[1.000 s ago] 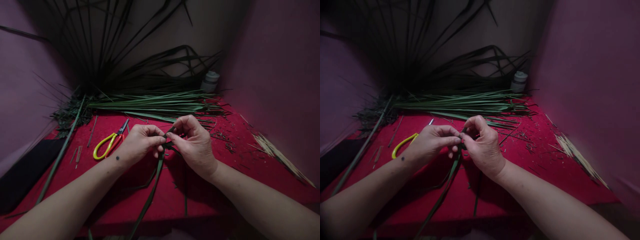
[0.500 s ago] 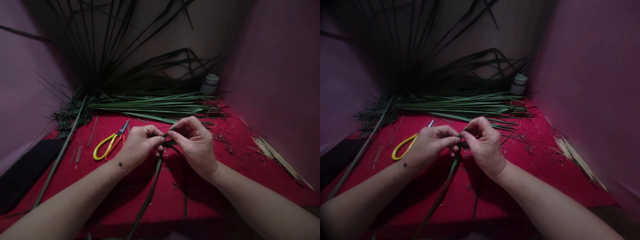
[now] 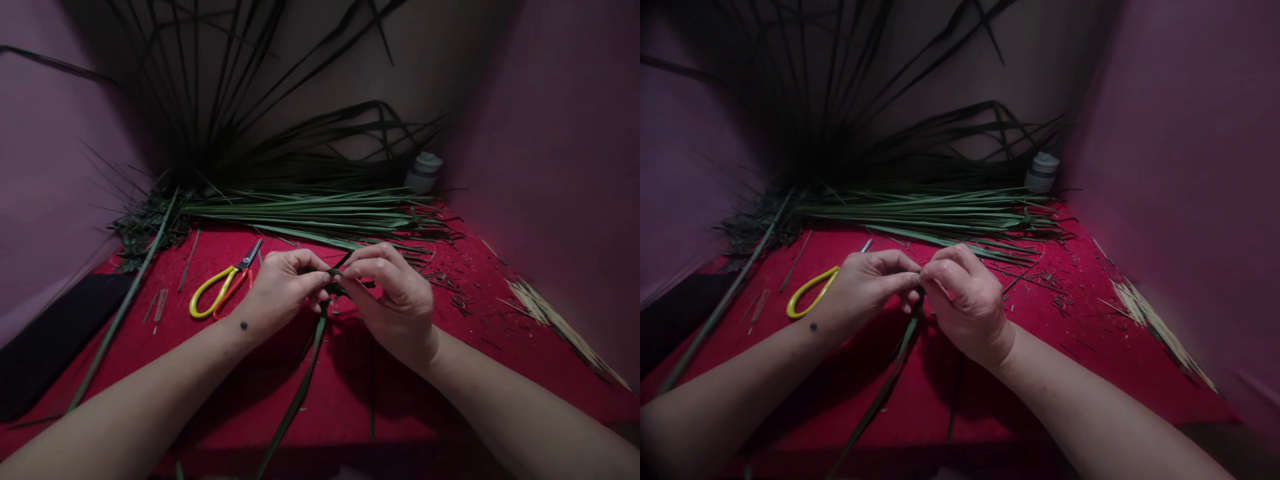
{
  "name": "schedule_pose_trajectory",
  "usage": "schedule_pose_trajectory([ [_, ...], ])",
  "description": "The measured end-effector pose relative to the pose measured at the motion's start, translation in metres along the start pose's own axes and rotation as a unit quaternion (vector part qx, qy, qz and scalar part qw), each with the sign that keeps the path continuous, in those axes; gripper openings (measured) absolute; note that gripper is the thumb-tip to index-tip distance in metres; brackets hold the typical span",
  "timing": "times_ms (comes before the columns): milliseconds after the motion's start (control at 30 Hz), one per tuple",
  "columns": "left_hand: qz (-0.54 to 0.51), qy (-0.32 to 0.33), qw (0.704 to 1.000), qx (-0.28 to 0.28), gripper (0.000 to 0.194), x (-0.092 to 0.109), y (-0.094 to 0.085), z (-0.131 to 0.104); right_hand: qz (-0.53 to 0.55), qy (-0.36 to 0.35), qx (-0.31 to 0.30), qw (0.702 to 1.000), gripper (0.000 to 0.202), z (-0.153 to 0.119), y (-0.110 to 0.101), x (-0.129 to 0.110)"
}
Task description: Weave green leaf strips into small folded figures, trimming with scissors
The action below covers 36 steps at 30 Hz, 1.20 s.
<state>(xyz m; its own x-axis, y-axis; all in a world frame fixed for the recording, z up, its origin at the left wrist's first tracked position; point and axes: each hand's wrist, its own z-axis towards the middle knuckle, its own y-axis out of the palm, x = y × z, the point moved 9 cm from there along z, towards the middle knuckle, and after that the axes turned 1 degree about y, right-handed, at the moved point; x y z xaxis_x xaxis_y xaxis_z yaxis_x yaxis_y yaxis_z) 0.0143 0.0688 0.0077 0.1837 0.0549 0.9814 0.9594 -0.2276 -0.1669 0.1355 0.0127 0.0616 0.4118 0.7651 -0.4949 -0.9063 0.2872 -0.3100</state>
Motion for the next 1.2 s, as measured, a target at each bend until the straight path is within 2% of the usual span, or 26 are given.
schedule_pose_trajectory([
  [133,-0.001,0.003,1.000,0.003,0.008,0.001,-0.001,0.001,0.056,0.051,0.012,0.997,0.017,-0.002,-0.001,0.010],
  [333,0.002,0.004,1.000,0.003,0.006,-0.001,-0.002,0.001,0.073,0.156,0.010,0.985,0.018,-0.004,0.001,0.028],
  [467,0.007,0.008,1.000,0.002,0.005,0.000,-0.002,0.001,0.075,0.176,-0.006,0.982,0.013,-0.004,0.005,0.033],
  [633,0.016,0.009,1.000,0.003,0.006,0.002,-0.002,0.000,0.028,0.155,-0.021,0.987,0.005,-0.002,0.007,0.032],
  [967,0.010,0.041,0.999,-0.005,0.007,0.003,-0.003,0.002,-0.005,0.076,-0.040,0.996,0.014,0.002,0.008,0.021],
  [1200,0.015,0.036,0.999,-0.011,0.006,0.002,-0.002,0.001,-0.027,0.020,-0.086,0.996,0.014,0.003,0.012,0.012],
])
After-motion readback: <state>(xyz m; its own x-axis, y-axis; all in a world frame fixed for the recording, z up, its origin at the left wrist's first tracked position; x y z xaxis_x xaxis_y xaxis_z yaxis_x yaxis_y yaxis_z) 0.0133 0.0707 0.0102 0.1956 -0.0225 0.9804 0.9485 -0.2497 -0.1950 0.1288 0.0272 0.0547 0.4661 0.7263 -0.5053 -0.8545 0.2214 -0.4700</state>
